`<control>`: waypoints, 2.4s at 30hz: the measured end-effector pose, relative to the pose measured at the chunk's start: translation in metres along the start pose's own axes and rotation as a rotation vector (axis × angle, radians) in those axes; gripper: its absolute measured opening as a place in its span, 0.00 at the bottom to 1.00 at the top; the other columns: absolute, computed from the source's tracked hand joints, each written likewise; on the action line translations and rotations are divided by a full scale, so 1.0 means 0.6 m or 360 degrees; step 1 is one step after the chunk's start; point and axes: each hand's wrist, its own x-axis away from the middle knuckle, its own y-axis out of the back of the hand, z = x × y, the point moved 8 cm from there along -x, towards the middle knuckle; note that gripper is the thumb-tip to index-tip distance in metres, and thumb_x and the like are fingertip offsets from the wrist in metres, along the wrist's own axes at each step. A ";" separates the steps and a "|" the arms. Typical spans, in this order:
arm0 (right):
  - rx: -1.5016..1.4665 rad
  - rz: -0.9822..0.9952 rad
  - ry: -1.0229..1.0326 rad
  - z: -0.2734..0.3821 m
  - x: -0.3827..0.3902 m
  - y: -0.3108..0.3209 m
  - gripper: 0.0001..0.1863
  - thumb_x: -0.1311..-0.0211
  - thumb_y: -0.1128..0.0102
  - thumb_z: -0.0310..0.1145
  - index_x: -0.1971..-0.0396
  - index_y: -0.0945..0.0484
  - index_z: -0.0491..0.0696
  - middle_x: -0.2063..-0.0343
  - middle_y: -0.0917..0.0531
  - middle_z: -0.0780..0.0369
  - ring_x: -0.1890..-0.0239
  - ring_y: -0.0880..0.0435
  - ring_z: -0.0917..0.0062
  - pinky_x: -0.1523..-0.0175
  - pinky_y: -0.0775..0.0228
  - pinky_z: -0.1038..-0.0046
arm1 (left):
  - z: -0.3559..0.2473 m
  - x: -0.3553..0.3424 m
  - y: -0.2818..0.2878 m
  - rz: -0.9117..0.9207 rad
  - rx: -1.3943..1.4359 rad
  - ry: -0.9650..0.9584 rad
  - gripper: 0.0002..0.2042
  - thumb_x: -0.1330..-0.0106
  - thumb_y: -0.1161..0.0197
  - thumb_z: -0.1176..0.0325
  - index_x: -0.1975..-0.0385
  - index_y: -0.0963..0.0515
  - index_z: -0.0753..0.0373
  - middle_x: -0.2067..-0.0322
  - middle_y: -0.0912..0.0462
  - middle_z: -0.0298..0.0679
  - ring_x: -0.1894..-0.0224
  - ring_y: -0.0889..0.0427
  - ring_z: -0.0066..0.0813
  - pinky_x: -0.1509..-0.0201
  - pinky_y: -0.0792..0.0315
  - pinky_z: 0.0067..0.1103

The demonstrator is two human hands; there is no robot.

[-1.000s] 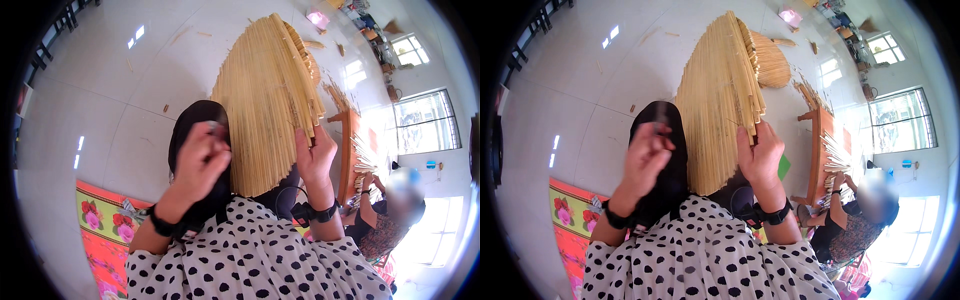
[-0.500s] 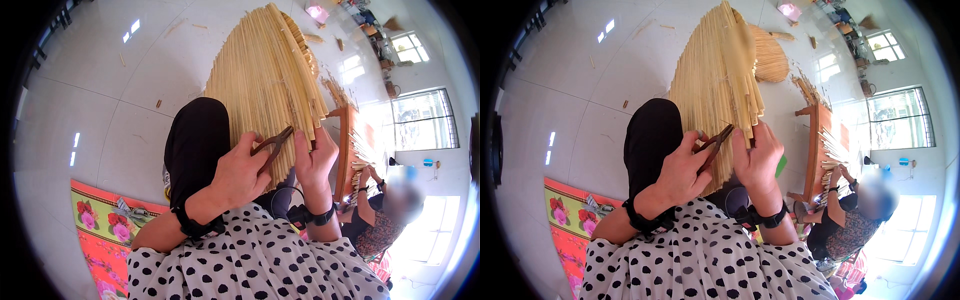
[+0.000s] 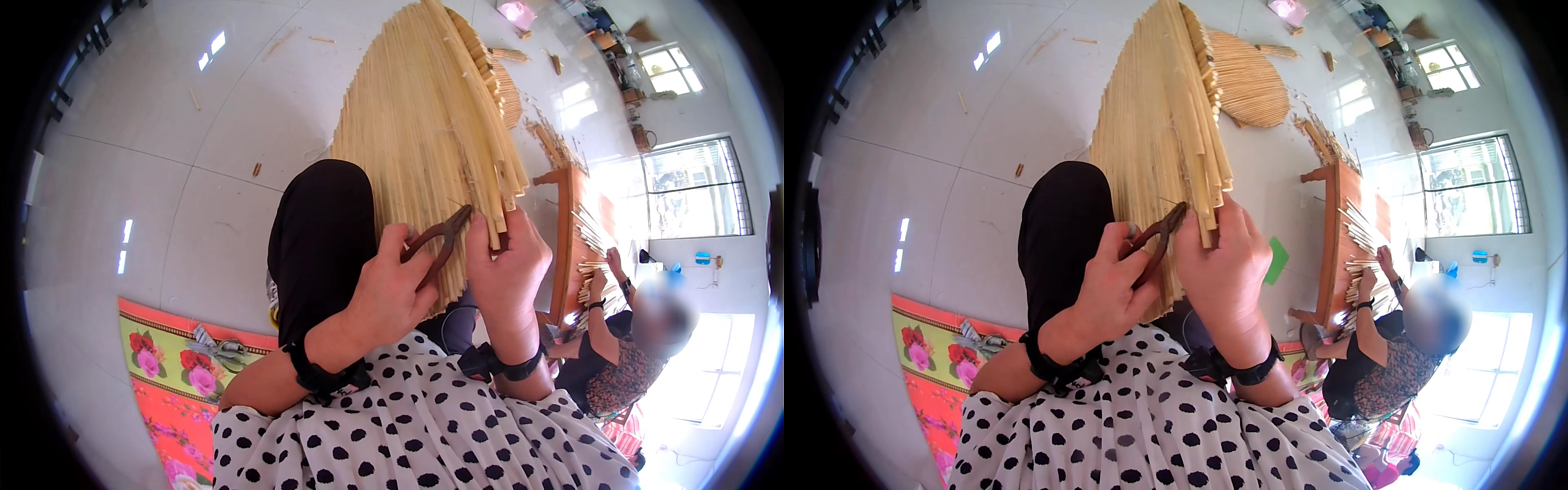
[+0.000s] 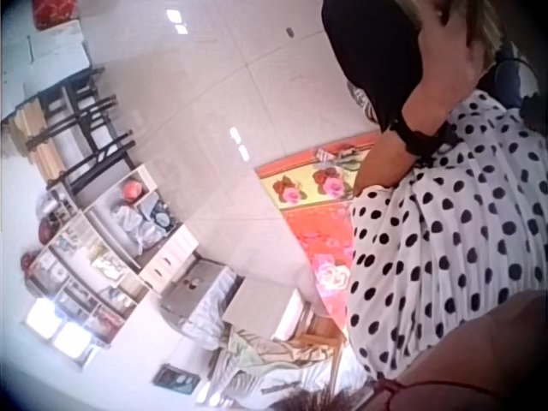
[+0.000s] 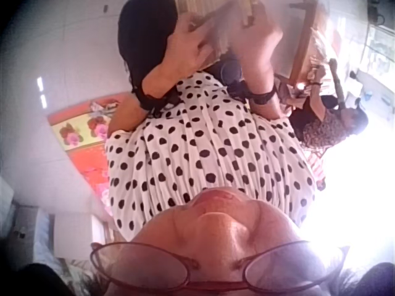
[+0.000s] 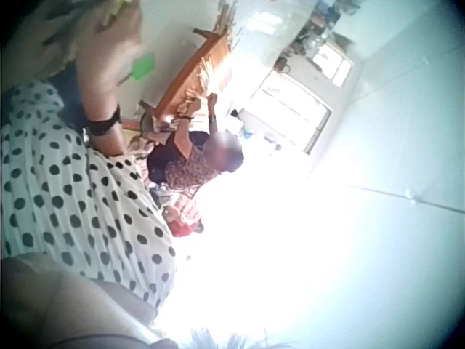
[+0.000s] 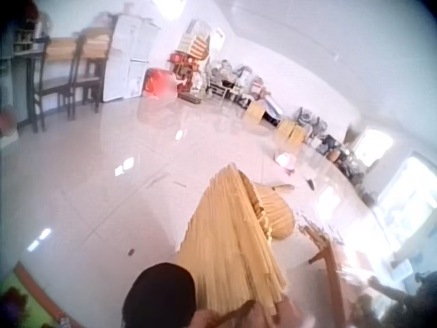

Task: The person weaves a large, fan-shaped object made of bamboo strips. They use a needle and thread to bind the strips together, repeatedly passing the needle through the material and pulling the thread tight.

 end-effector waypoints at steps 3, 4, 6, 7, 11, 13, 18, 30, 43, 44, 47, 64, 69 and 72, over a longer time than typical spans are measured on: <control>-0.0095 0.0032 -0.0049 0.012 -0.003 -0.005 0.15 0.47 0.34 0.27 0.58 0.21 0.40 0.74 0.18 0.55 0.76 0.16 0.62 0.72 0.25 0.68 | 0.004 0.010 0.019 -0.0075 -0.0024 -0.0021 0.08 0.49 0.40 0.79 0.68 0.23 0.70 0.56 0.35 0.51 0.70 0.22 0.45 0.63 0.26 0.30; -0.0142 0.0039 -0.0052 0.015 -0.004 -0.007 0.16 0.47 0.34 0.27 0.58 0.21 0.40 0.74 0.18 0.56 0.76 0.16 0.62 0.72 0.25 0.68 | 0.004 0.012 0.027 -0.0083 -0.0046 -0.0020 0.08 0.49 0.40 0.79 0.68 0.23 0.70 0.56 0.35 0.51 0.69 0.22 0.44 0.63 0.26 0.29; -0.0212 0.0060 -0.0037 0.030 -0.008 -0.009 0.15 0.47 0.34 0.27 0.58 0.20 0.40 0.75 0.18 0.56 0.77 0.17 0.62 0.73 0.25 0.68 | 0.002 0.019 0.046 -0.0099 -0.0048 0.0023 0.08 0.49 0.42 0.81 0.68 0.22 0.68 0.56 0.34 0.50 0.69 0.23 0.41 0.62 0.27 0.27; -0.0244 0.0074 -0.0020 0.044 -0.009 -0.010 0.15 0.47 0.34 0.28 0.59 0.20 0.40 0.76 0.18 0.55 0.78 0.17 0.62 0.73 0.25 0.68 | -0.004 0.024 0.062 -0.0163 -0.0130 -0.0026 0.08 0.49 0.43 0.82 0.69 0.22 0.68 0.56 0.34 0.49 0.69 0.23 0.40 0.63 0.27 0.25; 0.0159 0.0014 0.0036 0.020 -0.030 -0.007 0.12 0.46 0.35 0.29 0.63 0.19 0.39 0.78 0.20 0.54 0.79 0.19 0.61 0.74 0.27 0.65 | -0.023 0.050 0.190 -0.0680 -0.0378 -0.0004 0.09 0.52 0.44 0.84 0.72 0.22 0.67 0.59 0.32 0.49 0.69 0.22 0.38 0.68 0.27 0.25; 0.0153 0.0015 0.0040 0.007 -0.038 -0.010 0.11 0.45 0.35 0.31 0.66 0.20 0.39 0.79 0.21 0.52 0.79 0.19 0.59 0.74 0.28 0.64 | -0.020 0.045 0.201 -0.0424 -0.0157 0.0114 0.10 0.52 0.46 0.85 0.72 0.21 0.68 0.57 0.31 0.47 0.72 0.24 0.33 0.70 0.30 0.21; 0.0265 -0.0051 0.0048 -0.001 -0.038 -0.004 0.10 0.45 0.35 0.31 0.67 0.19 0.40 0.81 0.19 0.53 0.80 0.17 0.61 0.73 0.26 0.66 | 0.078 0.138 0.243 0.0023 0.0124 0.0560 0.11 0.50 0.46 0.80 0.67 0.21 0.67 0.53 0.29 0.42 0.72 0.27 0.25 0.66 0.31 0.20; -0.0140 0.0024 0.0001 -0.001 -0.030 -0.017 0.11 0.45 0.34 0.32 0.67 0.19 0.40 0.82 0.20 0.56 0.82 0.21 0.70 0.72 0.29 0.72 | 0.530 0.870 0.328 -0.0049 -0.1295 0.2233 0.22 0.38 0.45 0.65 0.42 0.26 0.59 0.53 0.29 0.64 0.51 0.27 0.61 0.46 0.30 0.41; -0.0309 0.0106 0.0002 -0.007 -0.013 -0.002 0.12 0.47 0.34 0.27 0.63 0.20 0.38 0.76 0.18 0.56 0.78 0.15 0.72 0.72 0.24 0.74 | 0.061 -0.008 0.225 -0.0418 -0.0079 0.0126 0.14 0.38 0.37 0.76 0.52 0.25 0.65 0.53 0.23 0.40 0.67 0.19 0.26 0.63 0.24 0.21; -0.0323 0.0120 -0.0007 -0.004 -0.011 -0.003 0.13 0.47 0.34 0.27 0.62 0.20 0.38 0.76 0.18 0.56 0.77 0.14 0.72 0.72 0.23 0.75 | 0.040 -0.042 0.179 -0.0281 0.0024 0.0057 0.14 0.39 0.37 0.78 0.53 0.24 0.66 0.52 0.23 0.41 0.66 0.19 0.25 0.62 0.24 0.21; -0.0324 0.0140 0.0020 0.003 -0.007 -0.006 0.14 0.46 0.33 0.27 0.60 0.21 0.38 0.74 0.17 0.56 0.76 0.14 0.72 0.71 0.22 0.75 | -0.013 -0.100 0.076 -0.0005 0.0149 -0.0031 0.11 0.40 0.35 0.78 0.58 0.24 0.67 0.58 0.22 0.43 0.69 0.19 0.27 0.64 0.25 0.21; -0.0500 0.0220 0.0029 0.028 0.014 -0.012 0.20 0.53 0.30 0.24 0.57 0.21 0.39 0.65 0.19 0.58 0.75 0.15 0.76 0.70 0.21 0.77 | 0.001 -0.112 0.055 0.0932 0.0788 0.0863 0.05 0.34 0.42 0.74 0.71 0.24 0.70 0.82 0.26 0.33 0.83 0.28 0.20 0.77 0.32 0.17; -0.0560 0.0121 0.0035 0.025 0.005 -0.011 0.20 0.55 0.30 0.24 0.58 0.21 0.40 0.63 0.20 0.58 0.76 0.17 0.76 0.71 0.22 0.78 | -0.068 -0.095 0.233 0.0068 0.1700 0.0338 0.07 0.34 0.39 0.66 0.68 0.21 0.64 0.61 0.20 0.49 0.68 0.23 0.39 0.62 0.31 0.30; -0.0693 0.0219 -0.0003 0.026 0.009 -0.024 0.21 0.56 0.30 0.25 0.58 0.21 0.40 0.61 0.22 0.57 0.76 0.17 0.75 0.70 0.21 0.76 | -0.120 -0.076 0.321 -0.0212 0.1826 -0.0102 0.04 0.33 0.41 0.67 0.71 0.25 0.52 0.55 0.20 0.43 0.62 0.23 0.41 0.47 0.39 0.43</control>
